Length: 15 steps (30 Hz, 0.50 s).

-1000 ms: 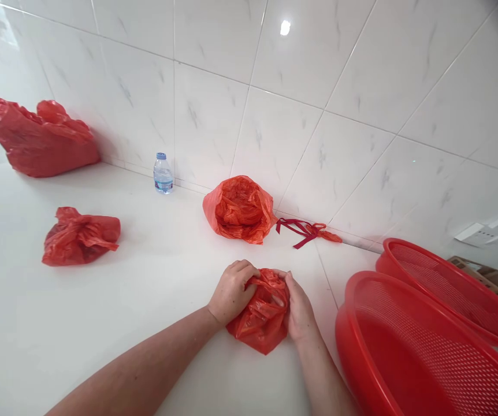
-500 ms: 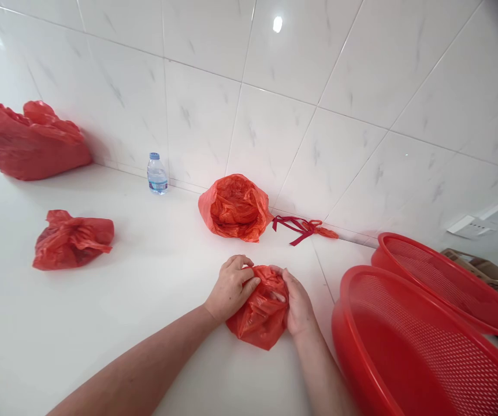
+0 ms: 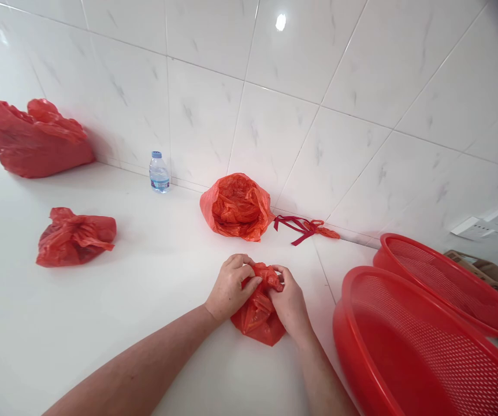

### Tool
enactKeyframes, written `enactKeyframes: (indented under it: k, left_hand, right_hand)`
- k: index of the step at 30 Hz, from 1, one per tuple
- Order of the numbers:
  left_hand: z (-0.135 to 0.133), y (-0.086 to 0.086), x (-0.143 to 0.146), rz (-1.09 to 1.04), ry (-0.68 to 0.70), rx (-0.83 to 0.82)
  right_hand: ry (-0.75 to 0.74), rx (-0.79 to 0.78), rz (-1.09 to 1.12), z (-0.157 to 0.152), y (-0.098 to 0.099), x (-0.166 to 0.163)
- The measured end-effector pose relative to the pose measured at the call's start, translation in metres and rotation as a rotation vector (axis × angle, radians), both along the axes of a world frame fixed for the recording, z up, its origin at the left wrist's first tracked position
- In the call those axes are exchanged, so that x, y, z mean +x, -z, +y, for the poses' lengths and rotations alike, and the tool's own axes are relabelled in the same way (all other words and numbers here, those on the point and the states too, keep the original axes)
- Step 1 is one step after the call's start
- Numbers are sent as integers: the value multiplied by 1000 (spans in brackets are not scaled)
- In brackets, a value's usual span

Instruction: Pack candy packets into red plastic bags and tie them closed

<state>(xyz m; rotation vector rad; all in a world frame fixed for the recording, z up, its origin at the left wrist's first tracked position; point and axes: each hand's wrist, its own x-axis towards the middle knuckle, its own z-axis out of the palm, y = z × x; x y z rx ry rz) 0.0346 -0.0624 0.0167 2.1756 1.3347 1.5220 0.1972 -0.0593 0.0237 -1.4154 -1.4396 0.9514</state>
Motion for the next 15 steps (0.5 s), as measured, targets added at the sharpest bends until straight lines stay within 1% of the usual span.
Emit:
enactKeyframes:
  k: [3,7,11,15]
  left_hand:
    - [-4,0,3,36,76,43]
    - [-6,-1,5,89,137,41]
    - [-5,0,3,125,129,9]
    - [-2,2,1,133,98,15]
  right_hand:
    - [73,54,-4,1,4,4]
    - [91,8,58,2,4,7]
    - [-13,-41,267,2,-5,6]
    - [-154,-170,615,2,-12,7]
